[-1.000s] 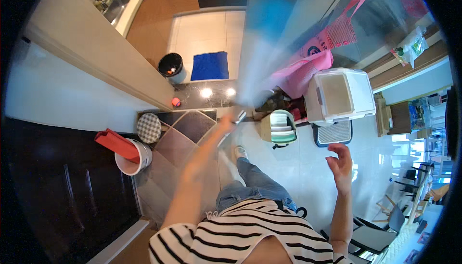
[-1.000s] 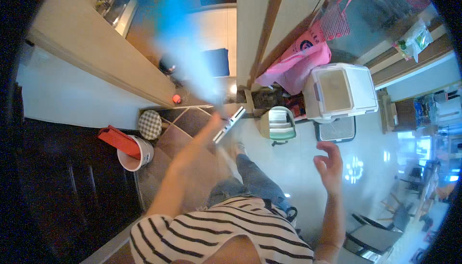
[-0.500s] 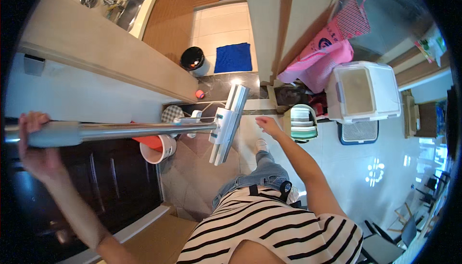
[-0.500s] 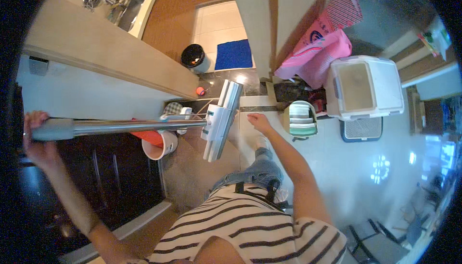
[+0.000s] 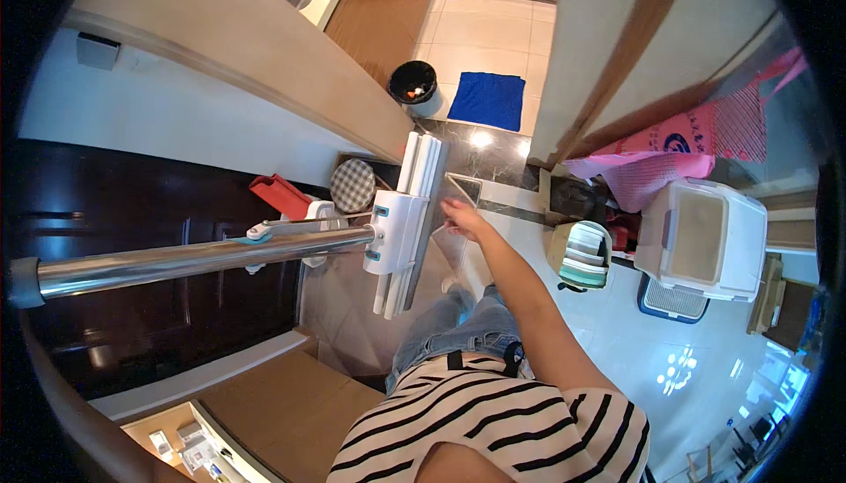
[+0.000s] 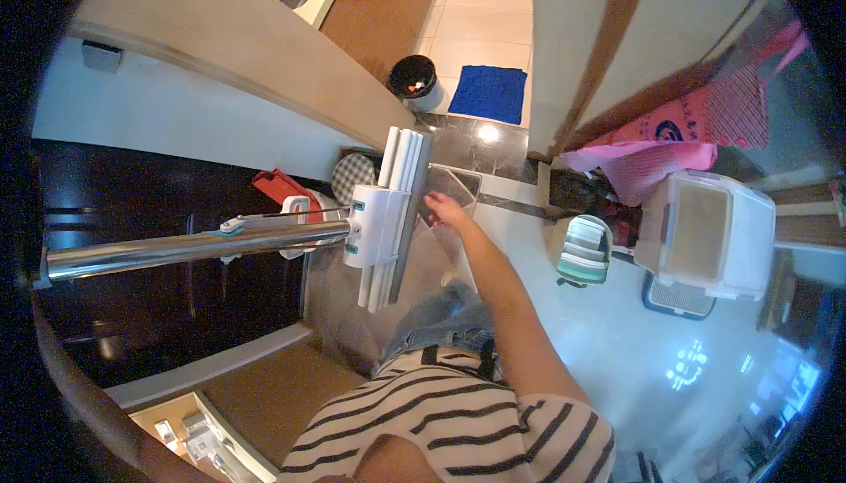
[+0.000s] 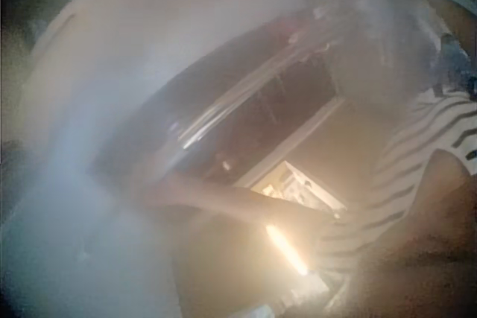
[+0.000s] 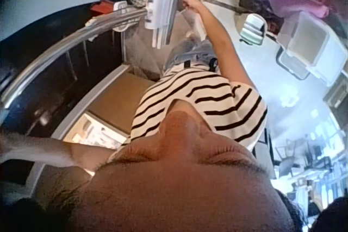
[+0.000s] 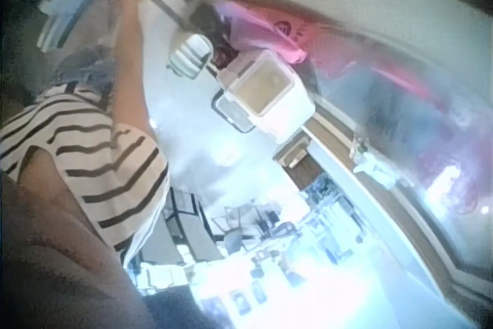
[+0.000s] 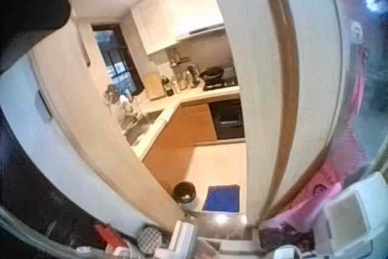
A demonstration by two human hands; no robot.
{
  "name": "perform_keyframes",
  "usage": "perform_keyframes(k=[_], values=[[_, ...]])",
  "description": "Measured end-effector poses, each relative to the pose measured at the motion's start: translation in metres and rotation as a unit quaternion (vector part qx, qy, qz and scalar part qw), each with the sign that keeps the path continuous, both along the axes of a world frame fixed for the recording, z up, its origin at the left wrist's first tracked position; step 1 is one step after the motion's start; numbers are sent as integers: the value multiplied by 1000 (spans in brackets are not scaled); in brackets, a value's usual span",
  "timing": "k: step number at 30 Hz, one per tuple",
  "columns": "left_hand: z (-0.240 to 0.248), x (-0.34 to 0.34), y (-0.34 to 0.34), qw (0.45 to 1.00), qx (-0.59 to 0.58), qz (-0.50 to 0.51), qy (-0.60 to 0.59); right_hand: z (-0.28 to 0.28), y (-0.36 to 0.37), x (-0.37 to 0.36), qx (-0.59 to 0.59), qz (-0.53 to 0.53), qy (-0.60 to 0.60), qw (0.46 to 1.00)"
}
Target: The person cleans the floor by mopping the hallway, opening a door to mop the bedroom floor, and then mopping the floor in the adjoining room using a mop.
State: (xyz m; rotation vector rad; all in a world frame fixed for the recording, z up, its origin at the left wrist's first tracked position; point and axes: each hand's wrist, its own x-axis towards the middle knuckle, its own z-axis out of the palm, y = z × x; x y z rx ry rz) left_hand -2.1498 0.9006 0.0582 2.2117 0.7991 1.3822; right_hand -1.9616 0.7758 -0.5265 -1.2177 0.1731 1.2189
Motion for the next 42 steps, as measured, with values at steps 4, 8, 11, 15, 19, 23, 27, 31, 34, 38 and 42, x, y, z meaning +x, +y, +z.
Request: perform_keyframes(k=[4,8,11,15,19,23,27,31,34,38,42], values=[[-18,2,-6,997,27,70,33,-20,38,-9,96,4,57,994],[-25,-8,2,990,45,119,56,-30,56,-22,144,33,-26,989],[-27,-22,14,984,57,149,74,-4,44,-40,109,269,-65,955],[-25,-40,31,977,78,175,95,2,51,-70,91,445,-25,891],[-21,-51,42,972,84,194,98,-11,83,-80,199,368,-55,906],[-32,-46,34,963,66,245,91,10,117,-88,183,397,-37,898],[-33,-48,38,950,30,301,81,-1,140,-108,143,435,-60,887],[-13,-151,121,895,191,272,299,-9,150,-104,88,429,-107,893],[21,-230,174,893,142,273,329,38,168,-63,44,374,-250,892],[-1,-176,204,973,-55,224,30,32,201,2,-1,277,-384,881],[-66,-138,248,898,-342,-54,-272,35,232,104,-101,268,-536,794]])
